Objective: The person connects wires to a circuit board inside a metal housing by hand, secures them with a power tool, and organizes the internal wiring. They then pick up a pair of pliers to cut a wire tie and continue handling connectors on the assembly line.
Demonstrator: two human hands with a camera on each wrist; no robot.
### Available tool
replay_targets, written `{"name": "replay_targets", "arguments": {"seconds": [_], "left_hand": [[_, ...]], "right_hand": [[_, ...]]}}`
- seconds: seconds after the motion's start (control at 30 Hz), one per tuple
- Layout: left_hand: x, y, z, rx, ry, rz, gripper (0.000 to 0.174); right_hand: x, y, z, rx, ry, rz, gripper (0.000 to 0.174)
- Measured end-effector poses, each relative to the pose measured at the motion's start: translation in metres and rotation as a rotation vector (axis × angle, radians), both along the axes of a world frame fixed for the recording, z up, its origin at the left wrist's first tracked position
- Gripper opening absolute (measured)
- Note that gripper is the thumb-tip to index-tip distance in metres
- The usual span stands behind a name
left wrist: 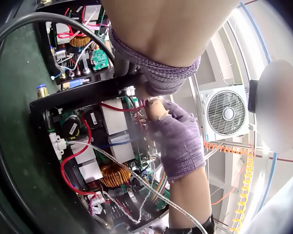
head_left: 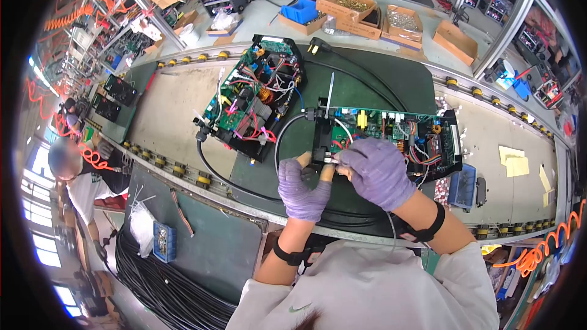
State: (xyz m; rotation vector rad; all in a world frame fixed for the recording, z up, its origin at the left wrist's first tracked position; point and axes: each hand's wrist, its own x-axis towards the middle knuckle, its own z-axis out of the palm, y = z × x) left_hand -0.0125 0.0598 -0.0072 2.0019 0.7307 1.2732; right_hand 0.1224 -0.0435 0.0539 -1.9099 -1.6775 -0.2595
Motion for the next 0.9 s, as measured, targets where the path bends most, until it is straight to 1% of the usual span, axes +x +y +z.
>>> {"name": "replay_targets", "arguments": {"seconds": [0.03,0.13,0.17,0.3,0.4,0.5,0.6,0.63,0.73,0.77,0.87,0.9], "left_hand": [[-0.001,0.0,0.0,-0.013,-0.017,-0.018,0.044],[-0.003,-0.001,-0.003,-0.049,-0.037,-0.021,0.044],[-0.003,-0.002,-0.004,-0.058,-0.037,-0.015,0.045],[-0.002,-0.004,-0.004,-0.037,-0.015,-0.01,0.045],[-0.003,-0.008,-0.001,-0.149,-0.036,-0.015,0.046],[-0.007,-0.021,0.022,0.066,-0.006,0.125,0.042],[-0.011,-0.017,0.029,0.348,0.073,0.002,0.035],[-0.009,-0.014,0.022,0.352,0.073,-0.033,0.035],[-0.008,-0.016,0.038,0.37,0.198,0.017,0.04],[-0.008,-0.016,0.034,0.33,0.217,0.024,0.041],[-0.008,-0.017,0.042,0.332,0.222,0.072,0.035],[-0.009,-0.017,0.042,0.316,0.233,0.074,0.034]], "right_hand": [[0.0,-0.006,0.005,0.065,0.042,-0.011,0.025],[0.007,-0.025,0.015,0.129,-0.051,-0.306,0.028],[0.009,-0.029,0.016,0.042,-0.086,-0.396,0.031],[0.014,-0.036,0.014,-0.259,-0.147,-0.461,0.034],[0.016,-0.035,0.02,-0.157,-0.06,-0.423,0.031],[0.01,-0.024,0.025,0.238,0.114,-0.209,0.028],[-0.001,-0.015,0.025,0.126,0.423,0.079,0.03],[-0.003,-0.007,0.014,0.178,0.465,0.119,0.03],[0.002,0.003,-0.006,0.284,0.343,0.098,0.029],[0.004,0.006,-0.009,0.267,0.357,0.133,0.029],[0.002,0.005,-0.003,0.22,0.33,0.132,0.031],[0.001,0.005,-0.002,0.215,0.274,0.114,0.03]]}}
